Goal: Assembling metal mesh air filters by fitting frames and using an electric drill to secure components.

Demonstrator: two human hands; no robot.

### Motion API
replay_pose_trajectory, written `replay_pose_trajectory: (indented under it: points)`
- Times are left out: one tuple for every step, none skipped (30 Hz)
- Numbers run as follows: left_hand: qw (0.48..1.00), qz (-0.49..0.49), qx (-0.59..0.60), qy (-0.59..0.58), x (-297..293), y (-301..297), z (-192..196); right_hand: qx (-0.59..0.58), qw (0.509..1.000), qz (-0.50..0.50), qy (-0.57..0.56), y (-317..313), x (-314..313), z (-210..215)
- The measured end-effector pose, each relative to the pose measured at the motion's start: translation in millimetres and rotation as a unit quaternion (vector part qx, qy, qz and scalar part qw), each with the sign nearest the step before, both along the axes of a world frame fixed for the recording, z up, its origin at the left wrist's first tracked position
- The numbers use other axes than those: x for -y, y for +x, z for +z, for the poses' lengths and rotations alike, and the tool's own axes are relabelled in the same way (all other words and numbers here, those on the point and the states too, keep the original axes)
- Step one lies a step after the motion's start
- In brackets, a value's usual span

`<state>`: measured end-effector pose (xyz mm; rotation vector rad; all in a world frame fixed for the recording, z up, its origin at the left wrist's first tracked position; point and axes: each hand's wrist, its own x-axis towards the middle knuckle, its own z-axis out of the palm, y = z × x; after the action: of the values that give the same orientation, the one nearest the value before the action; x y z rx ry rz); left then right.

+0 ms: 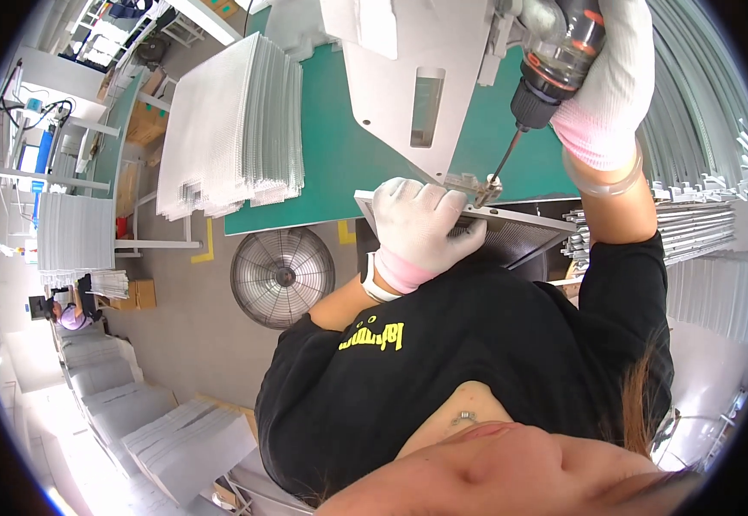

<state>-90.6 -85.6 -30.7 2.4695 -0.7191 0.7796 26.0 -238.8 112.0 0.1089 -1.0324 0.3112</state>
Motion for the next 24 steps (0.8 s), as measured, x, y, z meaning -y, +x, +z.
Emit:
replay_pose_trajectory:
  points:
    - [1.0,0.008,-0.003,0.0,-1.9,-1.4,-0.6,-0.126,0.956,-0.215,-0.157,-23.2,-1.2,4.4]
    - [1.0,0.005,0.005,-0.003,-1.9,-2.4,0.1,-0.238,0.826,-0.414,-0.301,-36.9,-1.7,6.8]
    - [1.0,-0.003,0.014,-0.007,-1.1,-2.6,1.2,-0.24,0.825,-0.414,-0.301,-38.9,-2.1,6.5]
    - [1.0,-0.003,0.013,-0.007,-1.3,-2.5,2.0,-0.247,0.824,-0.407,-0.307,-40.2,-3.2,6.4]
    - [1.0,-0.003,0.015,-0.01,-1.7,-2.1,2.7,-0.254,0.823,-0.401,-0.313,-40.8,-4.9,6.3]
    - [1.0,-0.005,0.018,-0.013,-0.8,-1.8,4.1,-0.254,0.822,-0.403,-0.312,-27.9,-6.4,1.3]
    - [1.0,-0.011,0.019,-0.013,0.4,-1.4,5.3,-0.119,0.952,-0.228,-0.165,-2.9,-7.7,-8.8]
    - [1.0,-0.02,-0.002,-0.006,0.5,-1.2,6.4,0.029,0.999,-0.031,-0.005,12.9,-8.8,-14.7]
    - [0.999,-0.025,-0.024,0.001,-0.4,-1.2,6.6,0.028,0.999,-0.03,-0.006,16.5,-10.6,-16.1]
    - [0.999,-0.025,-0.024,0.0,-0.5,-0.9,7.9,0.048,0.997,-0.055,-0.008,19.2,-11.9,-17.2]
    - [0.999,-0.029,-0.034,0.005,-0.2,-0.3,9.9,0.068,0.994,-0.081,-0.011,20.6,-12.5,-17.8]
    - [0.999,-0.028,-0.044,0.01,-1.3,-0.4,11.2,0.068,0.995,-0.077,-0.012,10.0,-8.0,-19.4]
    - [0.999,-0.021,-0.043,0.009,-1.8,-2.0,7.6,0.026,0.948,-0.244,-0.201,-10.4,1.5,-22.5]
    - [0.998,-0.03,-0.041,-0.022,0.3,-3.7,0.7,-0.017,0.836,-0.399,-0.376,-22.0,7.3,-23.2]
    - [0.997,-0.039,-0.039,-0.051,1.3,-4.6,-4.4,0.032,0.836,-0.393,-0.382,-21.2,-0.9,-26.2]
    - [0.997,-0.041,-0.035,-0.051,2.6,-4.8,-7.3,0.087,0.826,-0.339,-0.441,-16.8,12.3,-43.5]
    - [0.995,-0.065,-0.039,-0.058,3.6,-5.1,-9.6,0.031,0.851,-0.3,-0.431,-17.8,19.8,-55.3]
    - [0.993,-0.087,-0.047,-0.067,4.4,-4.8,-13.4,-0.027,0.87,-0.254,-0.421,-17.9,22.1,-61.3]
    - [0.989,-0.111,-0.036,-0.095,5.6,-4.0,-16.8,-0.026,0.87,-0.253,-0.423,-18.2,21.7,-61.7]
    - [0.989,-0.109,-0.036,-0.097,5.6,-2.5,-16.3,-0.047,0.872,-0.253,-0.416,-19.2,19.7,-60.9]
    - [0.988,-0.117,-0.043,-0.095,5.2,-1.0,-14.9,-0.07,0.874,-0.254,-0.409,-21.6,16.9,-59.9]
    - [0.987,-0.124,-0.051,-0.093,5.2,-0.5,-14.3,-0.093,0.874,-0.255,-0.402,-24.3,13.5,-58.6]
    - [0.986,-0.124,-0.051,-0.094,6.0,-0.8,-19.2,-0.117,0.875,-0.255,-0.395,-27.3,9.5,-57.2]
    - [0.977,-0.146,-0.085,-0.13,6.9,-0.9,-24.1,-0.139,0.876,-0.254,-0.386,-29.8,4.4,-55.6]
